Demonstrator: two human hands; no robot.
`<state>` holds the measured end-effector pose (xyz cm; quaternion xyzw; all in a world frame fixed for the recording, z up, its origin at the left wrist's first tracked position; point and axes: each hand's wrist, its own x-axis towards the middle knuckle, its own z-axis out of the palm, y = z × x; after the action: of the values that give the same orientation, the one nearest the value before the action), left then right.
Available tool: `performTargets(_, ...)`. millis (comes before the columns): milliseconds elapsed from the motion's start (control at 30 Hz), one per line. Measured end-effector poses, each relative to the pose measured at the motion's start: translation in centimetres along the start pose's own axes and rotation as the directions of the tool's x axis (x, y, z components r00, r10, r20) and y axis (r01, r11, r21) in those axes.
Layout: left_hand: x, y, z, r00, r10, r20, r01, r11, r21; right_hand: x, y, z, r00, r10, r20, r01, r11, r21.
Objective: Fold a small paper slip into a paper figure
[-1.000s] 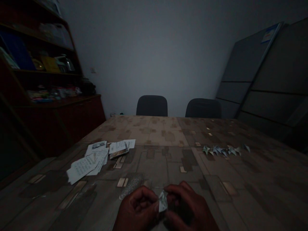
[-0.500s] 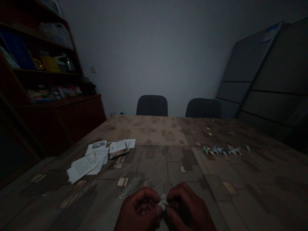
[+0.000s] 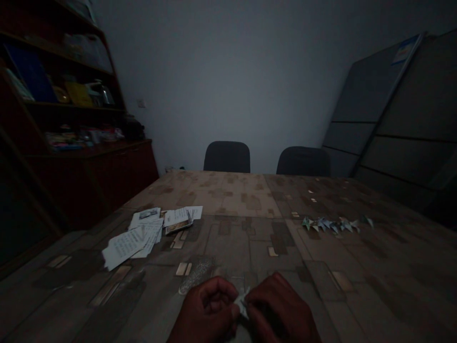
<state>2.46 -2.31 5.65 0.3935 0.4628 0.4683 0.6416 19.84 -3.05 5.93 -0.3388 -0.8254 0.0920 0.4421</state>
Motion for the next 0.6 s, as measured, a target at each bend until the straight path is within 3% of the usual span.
performTargets(133, 0.1, -0.5, -0.1, 0.999, -0.027, 0.038, 0.026, 1.000, 0.018, -0.1, 0.0, 0.0, 1.000, 0.019, 0.007, -0.019, 1.000, -0.021)
performTargets(233, 0.1, -0.9, -0.2, 0.999, -0.033, 0.020, 0.032, 0.998, 0.046, -0.2, -0.1, 0.0, 0.994, -0.112, 0.018, 0.113, 0.971, -0.209)
performTargets(367, 0.4, -1.4, -0.3, 0.999, -0.031, 0.023, 0.030, 0.998, 0.052, 0.0, -0.8, -0.1, 0.967, -0.249, 0.061, 0.249, 0.858, -0.450)
performTargets(500, 0.7, -1.5, -0.4, 0.998, -0.049, 0.040, 0.048, 0.998, 0.029, 0.3, -1.4, -0.2, 0.964, -0.242, 0.114, 0.265, 0.810, -0.523)
performTargets(600, 0.7, -1.2, -0.3, 0.997, -0.064, 0.051, 0.063, 0.998, 0.013, 0.4, -1.1, -0.4, 0.963, -0.250, 0.103, 0.268, 0.829, -0.491)
